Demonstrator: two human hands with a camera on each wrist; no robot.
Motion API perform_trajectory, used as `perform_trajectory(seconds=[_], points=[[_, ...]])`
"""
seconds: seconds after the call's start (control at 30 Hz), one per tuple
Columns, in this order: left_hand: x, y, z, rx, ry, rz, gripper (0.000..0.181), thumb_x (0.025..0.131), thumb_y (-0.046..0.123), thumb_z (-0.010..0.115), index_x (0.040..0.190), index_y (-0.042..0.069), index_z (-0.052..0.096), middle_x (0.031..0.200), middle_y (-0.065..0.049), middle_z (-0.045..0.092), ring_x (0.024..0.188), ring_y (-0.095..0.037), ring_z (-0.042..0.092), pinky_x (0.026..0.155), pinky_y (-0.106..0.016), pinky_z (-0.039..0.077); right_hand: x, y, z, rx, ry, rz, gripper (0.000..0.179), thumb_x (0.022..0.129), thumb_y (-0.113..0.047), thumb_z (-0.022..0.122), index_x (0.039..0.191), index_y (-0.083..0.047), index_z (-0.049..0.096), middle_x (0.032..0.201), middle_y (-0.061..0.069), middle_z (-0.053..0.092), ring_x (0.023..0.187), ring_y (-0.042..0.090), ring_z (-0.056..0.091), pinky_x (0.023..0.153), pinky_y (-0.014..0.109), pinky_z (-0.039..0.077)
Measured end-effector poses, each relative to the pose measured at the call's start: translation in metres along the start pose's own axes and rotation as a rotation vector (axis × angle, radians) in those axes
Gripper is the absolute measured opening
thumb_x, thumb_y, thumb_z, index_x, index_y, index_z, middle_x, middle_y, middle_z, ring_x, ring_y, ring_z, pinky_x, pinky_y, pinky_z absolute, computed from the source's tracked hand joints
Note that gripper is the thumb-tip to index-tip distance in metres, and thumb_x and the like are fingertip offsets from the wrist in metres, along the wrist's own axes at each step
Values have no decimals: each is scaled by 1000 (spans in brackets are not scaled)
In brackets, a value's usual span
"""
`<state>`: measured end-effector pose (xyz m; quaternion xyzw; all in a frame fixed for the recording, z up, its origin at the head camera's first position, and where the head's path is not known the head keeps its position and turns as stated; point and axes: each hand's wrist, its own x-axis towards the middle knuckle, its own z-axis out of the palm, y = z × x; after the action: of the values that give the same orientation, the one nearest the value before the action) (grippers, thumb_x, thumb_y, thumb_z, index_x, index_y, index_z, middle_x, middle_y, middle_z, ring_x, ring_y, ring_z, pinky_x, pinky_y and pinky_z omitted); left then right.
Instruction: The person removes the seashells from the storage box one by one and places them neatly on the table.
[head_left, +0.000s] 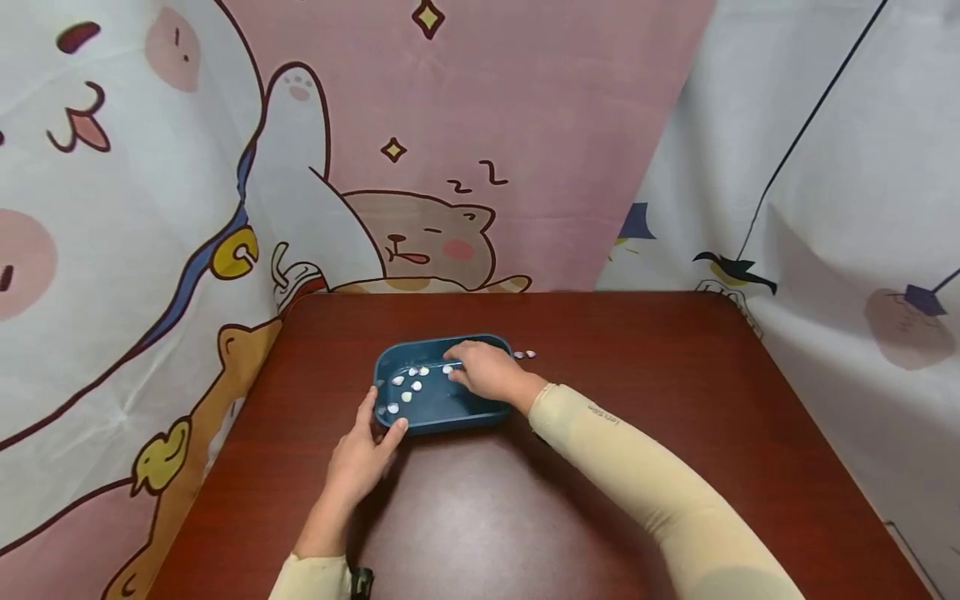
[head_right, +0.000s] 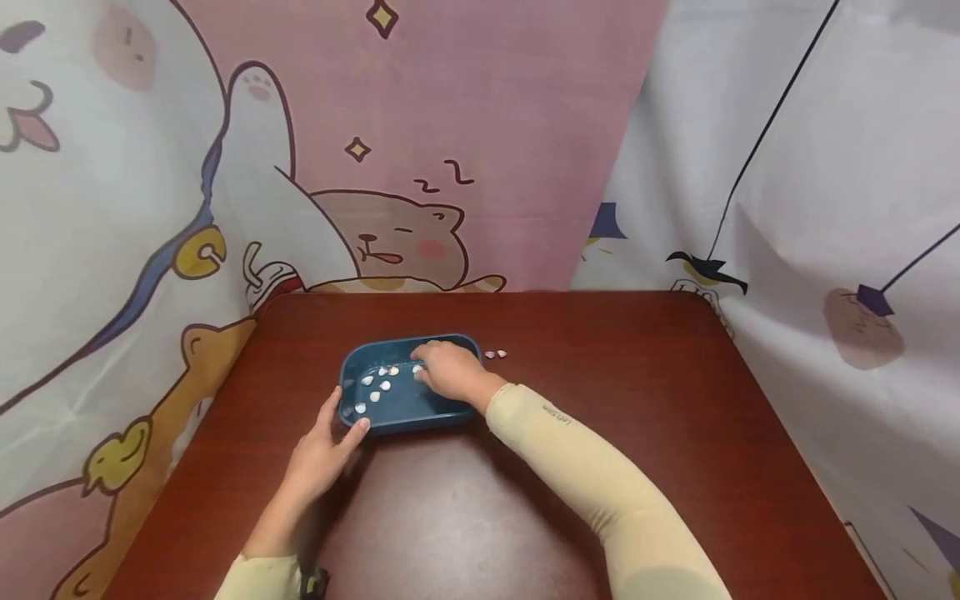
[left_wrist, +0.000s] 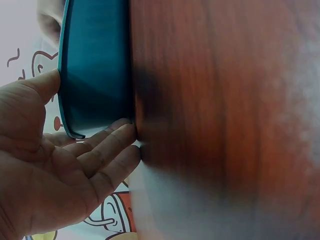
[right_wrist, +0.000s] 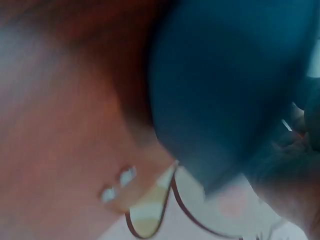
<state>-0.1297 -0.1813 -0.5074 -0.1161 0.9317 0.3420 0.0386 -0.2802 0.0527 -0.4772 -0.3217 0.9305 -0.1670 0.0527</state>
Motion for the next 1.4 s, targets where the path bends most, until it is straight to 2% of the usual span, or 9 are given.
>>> perform_trajectory(seconds=[0.07, 0.23, 0.4, 0.53, 0.67, 0.87, 1.1, 1.23, 1.4], points=[[1, -1, 2, -3, -5, 3, 91, 103, 55, 64, 173, 21, 17, 148, -28, 63, 119, -48, 70, 94, -64, 55, 8, -5, 14, -63, -47, 18, 44, 108, -32, 65, 149, -14, 63, 150, 7, 66, 142, 25, 61, 118, 45, 48], [4, -2, 4, -12, 3, 5, 90, 103, 56, 65, 173, 21, 18, 143, -27, 67, 112, -44, 73, 90, -61, 56, 24, -8, 37, -158, -43, 79, 41, 108, -31, 64, 146, -14, 66, 145, 6, 68, 133, 24, 66, 114, 42, 52], [5, -4, 2, -14, 13, 0, 91, 103, 57, 63, 173, 21, 18, 146, -26, 65, 118, -46, 72, 94, -64, 54, 32, -9, 44, -202, -30, 50, 32, 108, -25, 64, 137, -15, 74, 131, 5, 74, 119, 22, 68, 107, 39, 56], [5, -4, 2, -16, 13, 0, 90, 103, 57, 63, 173, 21, 17, 150, -26, 62, 123, -48, 69, 98, -66, 53, 31, -9, 44, -179, -4, 38, 23, 106, -17, 68, 125, -14, 81, 116, 5, 76, 107, 20, 70, 99, 37, 59], [5, -3, 3, -14, 18, 5, 91, 103, 57, 63, 173, 21, 18, 149, -26, 63, 123, -48, 70, 97, -65, 53, 30, -11, 40, -126, -7, 65, 15, 102, -12, 72, 113, -11, 83, 108, 5, 78, 99, 18, 70, 94, 37, 60], [5, -3, 3, -8, 13, 4, 91, 103, 60, 61, 173, 22, 17, 151, -27, 61, 118, -47, 71, 94, -64, 54, 31, -16, 33, -83, -101, 134, 16, 102, -7, 71, 113, -10, 81, 107, 5, 79, 89, 16, 66, 90, 36, 60], [4, -4, 2, -10, 4, -9, 92, 103, 58, 62, 173, 23, 15, 156, -26, 57, 124, -49, 68, 99, -68, 52, 28, -27, 28, -191, -149, 133, 24, 111, -12, 56, 120, -8, 78, 113, 12, 78, 93, 20, 72, 88, 39, 61], [3, -2, 2, -9, 4, -14, 91, 103, 56, 63, 173, 23, 14, 156, -27, 56, 123, -49, 68, 98, -67, 53, 28, -26, 25, -252, -183, 108, 20, 109, -11, 60, 121, -6, 76, 112, 13, 77, 95, 20, 73, 89, 40, 62], [2, -1, 1, -2, 9, -14, 90, 104, 57, 62, 173, 23, 15, 156, -27, 56, 122, -50, 68, 97, -67, 53, 27, -21, 24, -242, -203, 73, 13, 105, -13, 67, 114, -8, 74, 103, 10, 76, 86, 18, 69, 83, 37, 61]])
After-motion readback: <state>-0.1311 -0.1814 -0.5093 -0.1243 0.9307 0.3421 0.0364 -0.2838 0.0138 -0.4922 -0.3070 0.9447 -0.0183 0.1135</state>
